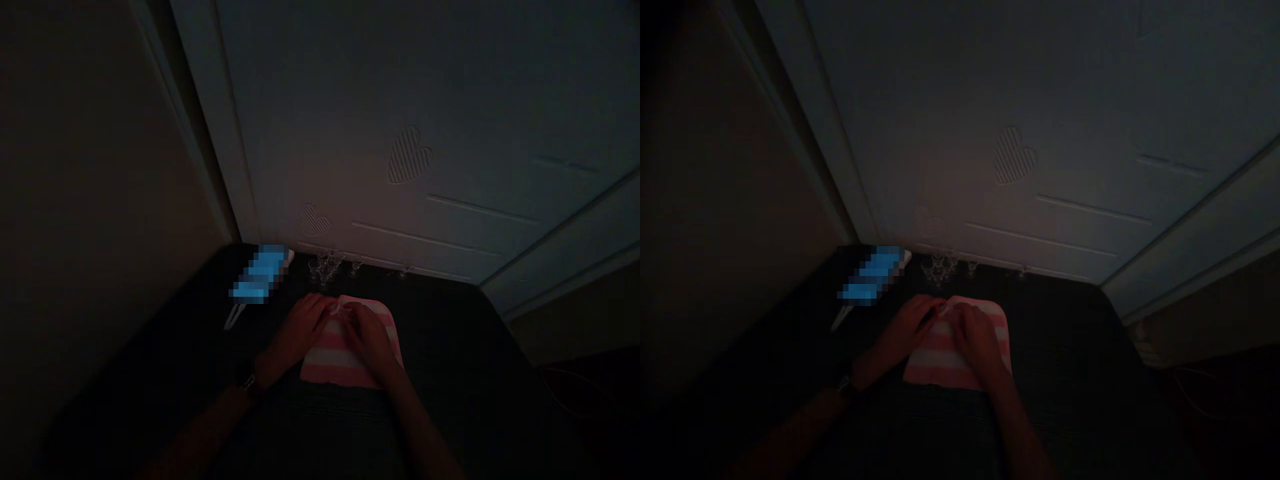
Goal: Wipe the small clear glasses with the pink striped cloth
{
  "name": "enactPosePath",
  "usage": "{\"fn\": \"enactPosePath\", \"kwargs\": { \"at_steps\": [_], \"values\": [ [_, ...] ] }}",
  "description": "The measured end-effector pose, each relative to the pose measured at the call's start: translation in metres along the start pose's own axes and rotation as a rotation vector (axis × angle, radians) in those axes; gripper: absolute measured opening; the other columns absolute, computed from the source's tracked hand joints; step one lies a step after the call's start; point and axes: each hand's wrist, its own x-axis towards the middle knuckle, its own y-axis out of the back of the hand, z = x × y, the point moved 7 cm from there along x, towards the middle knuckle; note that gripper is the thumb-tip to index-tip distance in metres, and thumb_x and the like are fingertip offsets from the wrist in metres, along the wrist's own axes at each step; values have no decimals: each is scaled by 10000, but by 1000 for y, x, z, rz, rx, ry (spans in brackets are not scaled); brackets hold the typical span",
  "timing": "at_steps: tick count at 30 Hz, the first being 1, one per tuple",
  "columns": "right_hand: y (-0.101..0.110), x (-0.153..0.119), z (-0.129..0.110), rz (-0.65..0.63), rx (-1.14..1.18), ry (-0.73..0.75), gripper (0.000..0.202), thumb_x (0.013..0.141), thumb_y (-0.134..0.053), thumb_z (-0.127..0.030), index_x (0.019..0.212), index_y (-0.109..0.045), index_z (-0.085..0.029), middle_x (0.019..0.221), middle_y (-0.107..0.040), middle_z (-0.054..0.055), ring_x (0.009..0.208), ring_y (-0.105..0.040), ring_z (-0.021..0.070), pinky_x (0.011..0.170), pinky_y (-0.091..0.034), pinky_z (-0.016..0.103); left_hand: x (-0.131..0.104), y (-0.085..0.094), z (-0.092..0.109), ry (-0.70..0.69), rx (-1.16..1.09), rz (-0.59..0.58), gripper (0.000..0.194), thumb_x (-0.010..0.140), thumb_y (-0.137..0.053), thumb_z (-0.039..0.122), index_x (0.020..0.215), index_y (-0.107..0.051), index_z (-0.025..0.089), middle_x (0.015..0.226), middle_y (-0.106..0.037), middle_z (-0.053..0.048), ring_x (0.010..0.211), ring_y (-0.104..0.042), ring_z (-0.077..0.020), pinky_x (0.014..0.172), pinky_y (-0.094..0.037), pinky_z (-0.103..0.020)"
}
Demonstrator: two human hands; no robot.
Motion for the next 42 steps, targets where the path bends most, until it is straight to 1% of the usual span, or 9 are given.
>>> {"fn": "enactPosePath", "kwargs": {
  "at_steps": [3,7,13,18,28,30,33,37,42],
  "values": [
    [2,1,0,21,6,-20,258,854,-441,-197,1102,-510,-204,1003,-603,64,887,-562,189,798,-447,325,-1,-2,0,-16,26,-28,192,882,-423,184,1024,-551,200,967,-570,-30,926,-488,-173,854,-413,-344],
    [2,2,1,19,13,-29,227,860,-421,-181,1060,-526,-201,958,-610,52,843,-564,175,777,-443,310,-2,-7,-2,-20,47,-56,207,880,-428,185,1046,-551,205,951,-567,-30,911,-482,-174,830,-413,-341],
    [2,2,-1,7,-10,-17,217,861,-435,-206,1058,-527,-192,980,-603,56,866,-550,179,799,-423,310,-2,-7,-3,-9,34,-41,192,883,-423,187,1026,-550,209,981,-567,-29,937,-478,-179,854,-395,-349],
    [0,1,-5,-57,-28,6,209,856,-431,-192,1040,-533,-192,959,-605,54,865,-547,181,799,-414,305,-1,-4,-4,12,21,-19,156,871,-422,151,958,-542,199,974,-566,-28,928,-482,-177,851,-396,-345],
    [-1,1,-9,-82,-39,30,177,835,-446,-166,983,-537,-197,895,-611,36,812,-546,167,733,-399,264,0,-2,-5,13,11,-15,134,854,-447,136,917,-548,198,945,-550,-23,927,-475,-178,842,-400,-340],
    [0,1,-7,-70,-59,4,168,842,-440,-182,972,-545,-197,852,-617,31,769,-551,162,696,-396,254,0,0,-5,11,11,-3,145,851,-452,132,924,-557,200,955,-544,-25,940,-472,-176,852,-398,-339],
    [5,1,2,7,-89,-90,179,852,-417,-197,973,-548,-191,790,-622,27,709,-558,158,635,-385,243,0,0,-6,14,23,10,140,845,-463,133,904,-574,195,957,-536,-31,939,-473,-175,846,-402,-337],
    [12,0,15,100,-100,-197,219,879,-360,-240,998,-535,-185,757,-623,24,654,-564,151,570,-366,231,-1,-6,-6,-2,57,-23,129,844,-465,139,861,-581,191,964,-539,-33,944,-473,-183,847,-397,-352],
    [10,1,15,75,-87,-168,208,869,-371,-225,995,-533,-190,776,-632,22,654,-569,148,572,-368,226,-4,-11,-6,-9,64,-44,149,833,-469,127,909,-575,200,988,-542,-29,949,-479,-184,841,-395,-352]
  ]
}}
